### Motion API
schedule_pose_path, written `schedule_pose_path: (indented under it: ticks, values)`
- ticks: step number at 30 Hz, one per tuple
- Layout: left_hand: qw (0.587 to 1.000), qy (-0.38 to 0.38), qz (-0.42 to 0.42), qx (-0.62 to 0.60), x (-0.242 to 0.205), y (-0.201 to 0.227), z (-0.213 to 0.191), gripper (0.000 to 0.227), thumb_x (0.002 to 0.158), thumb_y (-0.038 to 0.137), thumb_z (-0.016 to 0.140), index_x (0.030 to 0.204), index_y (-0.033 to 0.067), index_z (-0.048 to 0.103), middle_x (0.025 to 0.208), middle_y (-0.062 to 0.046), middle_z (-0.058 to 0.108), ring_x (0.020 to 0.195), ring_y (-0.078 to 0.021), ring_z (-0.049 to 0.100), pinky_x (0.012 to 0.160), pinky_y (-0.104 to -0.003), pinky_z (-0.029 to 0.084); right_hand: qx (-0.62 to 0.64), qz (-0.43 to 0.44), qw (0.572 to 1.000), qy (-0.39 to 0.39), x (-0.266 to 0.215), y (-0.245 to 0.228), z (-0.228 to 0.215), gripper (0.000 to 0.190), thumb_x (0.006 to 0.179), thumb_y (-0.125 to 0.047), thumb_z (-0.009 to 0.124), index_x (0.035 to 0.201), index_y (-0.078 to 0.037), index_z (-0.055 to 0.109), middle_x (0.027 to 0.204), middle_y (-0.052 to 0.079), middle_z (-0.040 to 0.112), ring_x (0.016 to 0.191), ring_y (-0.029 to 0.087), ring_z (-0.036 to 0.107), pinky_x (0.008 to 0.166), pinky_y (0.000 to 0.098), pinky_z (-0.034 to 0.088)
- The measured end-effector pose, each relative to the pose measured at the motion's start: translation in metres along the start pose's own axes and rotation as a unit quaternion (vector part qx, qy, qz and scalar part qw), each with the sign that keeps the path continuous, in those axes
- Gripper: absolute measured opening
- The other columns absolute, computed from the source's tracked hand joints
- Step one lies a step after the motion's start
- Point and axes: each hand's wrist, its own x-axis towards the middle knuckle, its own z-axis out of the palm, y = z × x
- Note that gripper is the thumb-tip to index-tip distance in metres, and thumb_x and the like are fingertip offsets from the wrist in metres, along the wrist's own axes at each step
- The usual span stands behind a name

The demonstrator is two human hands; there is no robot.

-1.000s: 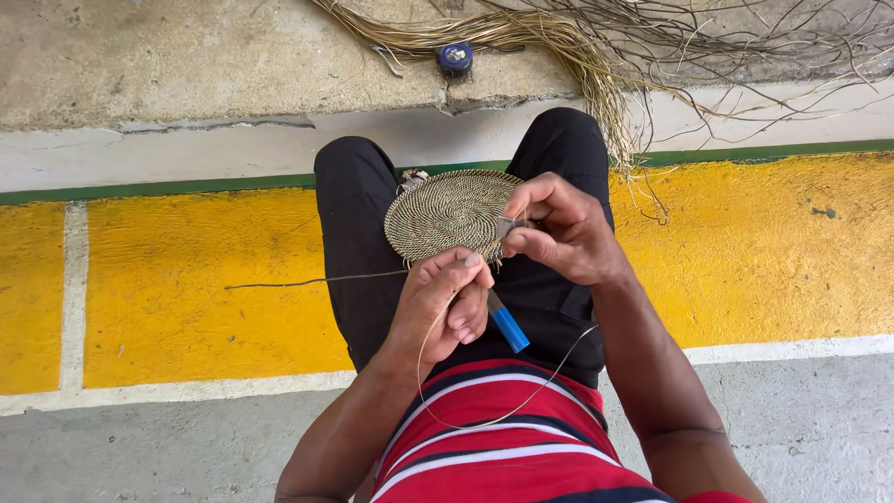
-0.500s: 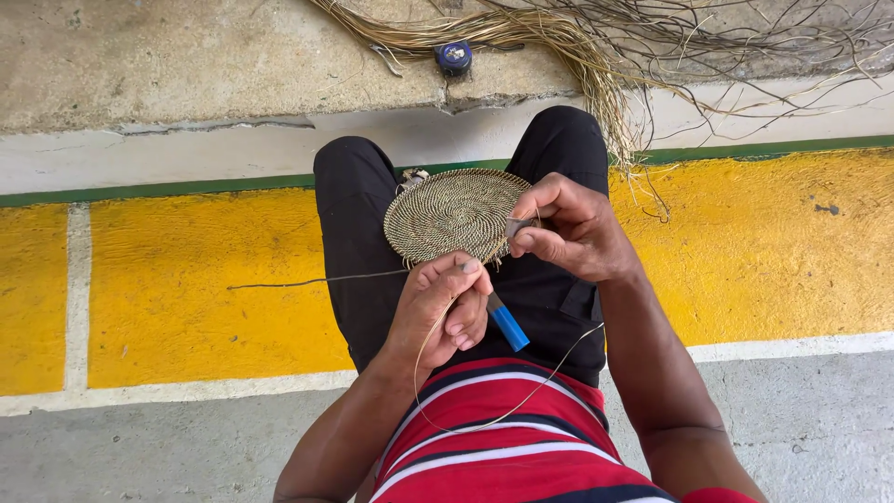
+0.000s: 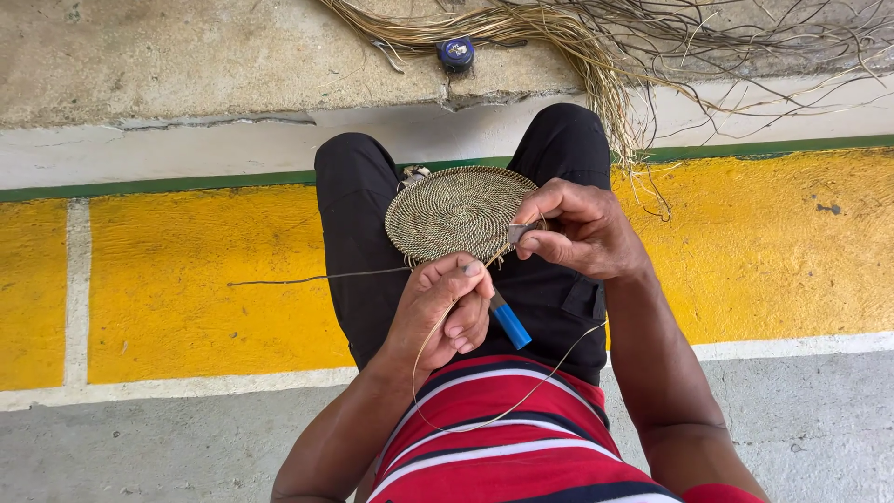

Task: The person is weaving a small basket using straw-like materials.

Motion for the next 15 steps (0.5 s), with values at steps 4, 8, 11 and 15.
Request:
schedule_pose_path:
  ticks: [4,8,11,15]
  values:
    - [1.000,-0.003,-0.004,-0.002,-0.004,0.004,-0.002,0.026,0.109,0.014,0.051,0.090,-0.0012,0.060,0.050,0.000,0.042,0.038,-0.0075,0.037,0.035,-0.027,0.036,-0.031,-0.026,0.999,-0.020,0.000,-0.003,-0.018,0.016,0.099,-0.001,0.071,0.115,0.001,0.067,0.097,0.011,0.070,0.085,0.012,0.069,0.075,0.0250,0.058]
    - [1.000,0.010,0.009,0.014,-0.007,0.016,-0.009,0.025,0.108,0.012,0.050,0.089,-0.0014,0.060,0.050,0.000,0.041,0.038,-0.0073,0.037,0.036,-0.027,0.035,-0.023,-0.025,0.999,0.020,-0.007,-0.003,-0.042,0.016,0.103,-0.002,0.068,0.118,0.001,0.067,0.093,0.011,0.071,0.081,0.011,0.069,0.073,0.0242,0.058]
    - [0.999,0.026,0.023,0.037,-0.004,0.023,-0.007,0.025,0.108,0.012,0.050,0.089,-0.0013,0.059,0.050,0.000,0.042,0.038,-0.0080,0.037,0.036,-0.027,0.036,-0.055,0.012,0.998,0.013,0.007,-0.019,-0.018,0.027,0.103,-0.003,0.066,0.129,0.001,0.061,0.095,0.009,0.071,0.084,0.011,0.069,0.075,0.0242,0.057]
    - [0.999,0.029,0.002,0.015,0.002,0.017,0.000,0.024,0.107,0.012,0.049,0.089,-0.0014,0.059,0.050,0.000,0.041,0.038,-0.0076,0.037,0.037,-0.027,0.035,-0.097,0.019,0.995,-0.029,0.010,-0.016,0.013,0.037,0.101,-0.002,0.066,0.136,0.001,0.053,0.101,0.007,0.067,0.093,0.011,0.070,0.082,0.0248,0.058]
